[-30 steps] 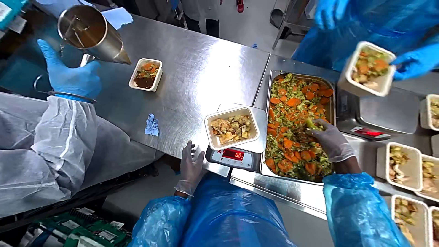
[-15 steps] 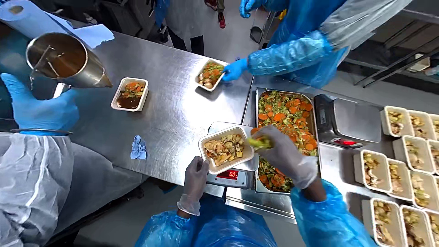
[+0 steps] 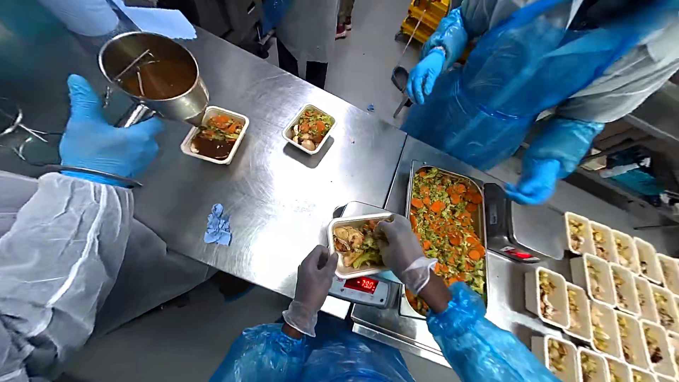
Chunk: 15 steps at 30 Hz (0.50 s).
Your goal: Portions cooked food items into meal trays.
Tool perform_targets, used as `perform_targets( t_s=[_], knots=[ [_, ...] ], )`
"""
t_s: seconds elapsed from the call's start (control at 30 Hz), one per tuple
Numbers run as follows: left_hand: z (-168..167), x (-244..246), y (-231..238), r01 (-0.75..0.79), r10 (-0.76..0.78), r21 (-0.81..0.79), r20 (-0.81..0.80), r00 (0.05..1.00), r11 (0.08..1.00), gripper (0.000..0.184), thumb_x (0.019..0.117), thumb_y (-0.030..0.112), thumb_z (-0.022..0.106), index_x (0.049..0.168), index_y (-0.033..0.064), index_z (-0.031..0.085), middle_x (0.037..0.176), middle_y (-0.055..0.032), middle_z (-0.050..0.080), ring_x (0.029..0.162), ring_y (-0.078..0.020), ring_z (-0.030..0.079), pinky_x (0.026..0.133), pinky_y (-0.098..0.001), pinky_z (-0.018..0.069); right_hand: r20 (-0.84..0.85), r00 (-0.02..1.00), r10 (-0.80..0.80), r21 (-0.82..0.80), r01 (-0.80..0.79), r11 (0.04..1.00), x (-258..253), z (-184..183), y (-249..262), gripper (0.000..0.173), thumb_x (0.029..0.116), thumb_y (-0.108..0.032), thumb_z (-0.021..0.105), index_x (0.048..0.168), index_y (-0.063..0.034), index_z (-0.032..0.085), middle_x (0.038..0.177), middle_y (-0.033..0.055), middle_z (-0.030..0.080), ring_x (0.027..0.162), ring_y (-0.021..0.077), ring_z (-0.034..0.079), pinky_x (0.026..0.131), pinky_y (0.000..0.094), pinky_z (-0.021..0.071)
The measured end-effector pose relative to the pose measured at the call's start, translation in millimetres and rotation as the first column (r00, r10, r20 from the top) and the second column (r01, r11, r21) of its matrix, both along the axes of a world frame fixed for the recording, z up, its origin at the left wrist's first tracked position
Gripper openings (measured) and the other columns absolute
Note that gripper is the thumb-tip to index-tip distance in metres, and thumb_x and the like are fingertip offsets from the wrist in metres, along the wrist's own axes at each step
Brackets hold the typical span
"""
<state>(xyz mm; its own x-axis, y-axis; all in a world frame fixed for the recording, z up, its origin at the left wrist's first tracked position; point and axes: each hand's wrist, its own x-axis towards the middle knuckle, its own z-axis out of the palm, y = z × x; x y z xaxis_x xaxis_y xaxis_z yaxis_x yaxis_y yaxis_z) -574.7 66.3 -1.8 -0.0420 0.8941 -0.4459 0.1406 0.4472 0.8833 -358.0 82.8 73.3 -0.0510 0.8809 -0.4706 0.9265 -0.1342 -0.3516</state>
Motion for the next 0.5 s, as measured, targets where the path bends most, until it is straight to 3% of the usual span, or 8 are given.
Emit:
perform_targets(
  t_s=[0.1,0.17,0.23,0.3,0.4,0.5],
  knots=[
    [-0.6,-2.8,2.9,0.026,-0.026,-0.011,0.000,1.000,1.000,0.016,0.1024,0.020,0.063,0.096,0.0058,0.066,0.079,-0.0050,0.066,0.069,-0.0141,0.064,0.066,-0.0333,0.0552,0.005,1.000,-0.003,0.006,0.003,1.000,-1.5,-9.2,3.4,0.016,0.0928,-0.004,0.067,0.108,-0.0045,0.073,0.112,0.0195,0.070,0.096,0.0346,0.069,0.080,0.0518,0.0560],
    [-1.6,-6.0,6.3,0.060,-0.060,-0.017,-0.002,0.998,0.998,0.016,0.1020,0.021,0.063,0.096,0.0063,0.067,0.080,-0.0048,0.066,0.071,-0.0144,0.064,0.068,-0.0343,0.0551,-0.032,0.997,0.076,0.189,-0.069,0.979,-7.3,4.3,13.1,0.018,0.0863,0.001,0.073,0.102,-0.0076,0.073,0.113,0.0185,0.067,0.100,0.0350,0.067,0.083,0.0536,0.0562],
    [-0.3,-9.4,10.0,0.089,-0.089,-0.016,-0.004,0.996,0.996,0.016,0.1018,0.022,0.064,0.096,0.0067,0.067,0.082,-0.0044,0.067,0.073,-0.0140,0.065,0.069,-0.0340,0.0556,-0.066,0.994,0.082,0.311,-0.058,0.949,-11.9,18.9,19.6,0.026,0.0827,0.001,0.077,0.105,-0.0102,0.072,0.119,0.0181,0.066,0.102,0.0356,0.067,0.084,0.0553,0.0578],
    [0.9,-11.3,11.8,0.103,-0.103,-0.008,-0.013,0.995,0.995,0.018,0.1019,0.023,0.064,0.095,0.0066,0.067,0.079,-0.0046,0.066,0.069,-0.0139,0.064,0.065,-0.0333,0.0548,-0.070,0.996,0.052,0.349,-0.024,0.937,-16.6,18.9,21.5,0.029,0.0831,-0.006,0.081,0.111,-0.0095,0.072,0.118,0.0180,0.066,0.102,0.0358,0.067,0.084,0.0554,0.0579],
    [-1.1,-13.9,11.7,0.136,-0.134,0.044,-0.039,0.990,0.990,0.018,0.1012,0.021,0.064,0.098,0.0039,0.068,0.082,-0.0073,0.066,0.073,-0.0176,0.065,0.070,-0.0394,0.0566,-0.096,0.994,-0.047,0.185,0.064,0.981,-28.2,8.6,8.2,0.032,0.0898,-0.017,0.077,0.119,-0.0079,0.070,0.117,0.0185,0.069,0.103,0.0364,0.068,0.088,0.0560,0.0562],
    [-0.2,-12.9,12.3,0.156,-0.150,0.109,-0.065,0.987,0.982,0.016,0.0998,0.018,0.065,0.097,0.0025,0.068,0.082,-0.0079,0.067,0.073,-0.0179,0.065,0.070,-0.0401,0.0572,-0.120,0.984,-0.130,0.013,0.133,0.991,-41.9,19.8,6.5,0.030,0.0948,-0.011,0.068,0.124,-0.0042,0.066,0.119,0.0232,0.067,0.102,0.0393,0.068,0.086,0.0557,0.0561]
  ],
)
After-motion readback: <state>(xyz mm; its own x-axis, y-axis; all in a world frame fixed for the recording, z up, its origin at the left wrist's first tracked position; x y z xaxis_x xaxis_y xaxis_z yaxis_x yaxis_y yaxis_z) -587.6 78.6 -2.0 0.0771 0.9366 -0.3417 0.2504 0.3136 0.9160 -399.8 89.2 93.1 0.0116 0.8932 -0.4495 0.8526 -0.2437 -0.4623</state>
